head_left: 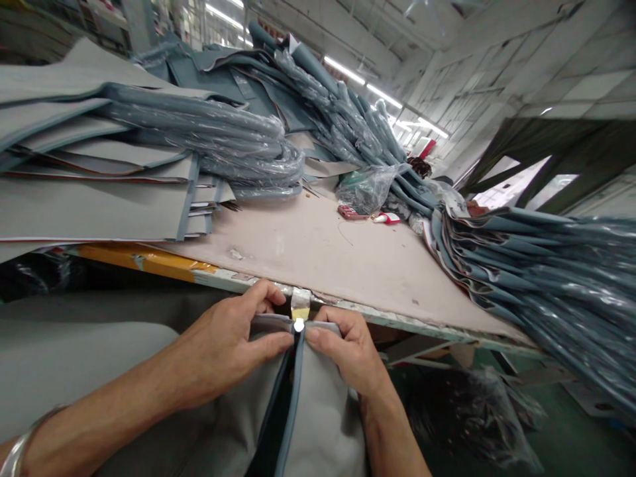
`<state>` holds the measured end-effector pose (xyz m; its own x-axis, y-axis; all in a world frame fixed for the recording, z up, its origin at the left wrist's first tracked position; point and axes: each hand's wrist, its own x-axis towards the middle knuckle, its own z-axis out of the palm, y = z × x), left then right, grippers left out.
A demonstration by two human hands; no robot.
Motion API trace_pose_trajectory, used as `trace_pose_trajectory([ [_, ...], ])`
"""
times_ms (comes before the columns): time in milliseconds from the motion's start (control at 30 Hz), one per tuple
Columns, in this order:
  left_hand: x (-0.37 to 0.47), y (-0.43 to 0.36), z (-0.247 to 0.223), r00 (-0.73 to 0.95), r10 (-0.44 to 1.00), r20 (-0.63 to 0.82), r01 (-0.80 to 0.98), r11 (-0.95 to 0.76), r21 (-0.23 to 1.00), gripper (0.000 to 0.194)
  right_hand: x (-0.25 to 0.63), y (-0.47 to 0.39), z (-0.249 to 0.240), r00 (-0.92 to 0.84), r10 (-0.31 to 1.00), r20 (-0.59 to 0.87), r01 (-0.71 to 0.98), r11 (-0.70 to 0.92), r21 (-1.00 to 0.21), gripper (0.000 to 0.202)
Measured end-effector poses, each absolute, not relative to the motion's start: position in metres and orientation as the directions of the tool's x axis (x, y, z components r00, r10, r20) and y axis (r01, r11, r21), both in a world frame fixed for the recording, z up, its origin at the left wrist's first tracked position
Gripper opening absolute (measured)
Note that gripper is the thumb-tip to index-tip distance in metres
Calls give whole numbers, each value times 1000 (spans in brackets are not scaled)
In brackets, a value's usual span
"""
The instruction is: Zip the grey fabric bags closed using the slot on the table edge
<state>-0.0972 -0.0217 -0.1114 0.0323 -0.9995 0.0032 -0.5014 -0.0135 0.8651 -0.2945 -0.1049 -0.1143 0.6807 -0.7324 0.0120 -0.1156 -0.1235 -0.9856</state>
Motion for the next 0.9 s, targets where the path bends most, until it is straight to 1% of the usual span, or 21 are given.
trace_pose_trajectory([
  [67,-99,-22,-112,22,-1000,23,-592,6,806,26,-295,-105,-114,683,-730,14,-114,-125,-986,33],
  [133,-98,-23,-116,-38,-999,20,-619,39,784,24,-296,-105,-113,684,-729,10,-118,-124,-985,33],
  [233,-95,-24,-124,-115,-993,-12,-512,48,858,30,-296,-105,-112,685,-728,16,-114,-130,-985,33],
  [300,-92,-24,-127,-138,-990,0,-454,63,889,35,-296,-105,-113,689,-724,27,-107,-139,-985,34],
  [467,-82,-23,-121,-215,-977,6,-429,100,897,40,-295,-106,-115,686,-727,30,-101,-137,-985,32],
  [600,-80,-21,-112,-284,-959,-16,-421,109,900,39,-295,-106,-115,689,-724,26,-108,-137,-985,34],
  [733,-80,-18,-108,-285,-957,-57,-469,88,879,35,-296,-105,-114,683,-730,14,-125,-136,-983,36],
  [900,-76,-15,-111,-256,-965,-53,-518,90,851,27,-297,-106,-115,689,-725,12,-138,-147,-979,34],
])
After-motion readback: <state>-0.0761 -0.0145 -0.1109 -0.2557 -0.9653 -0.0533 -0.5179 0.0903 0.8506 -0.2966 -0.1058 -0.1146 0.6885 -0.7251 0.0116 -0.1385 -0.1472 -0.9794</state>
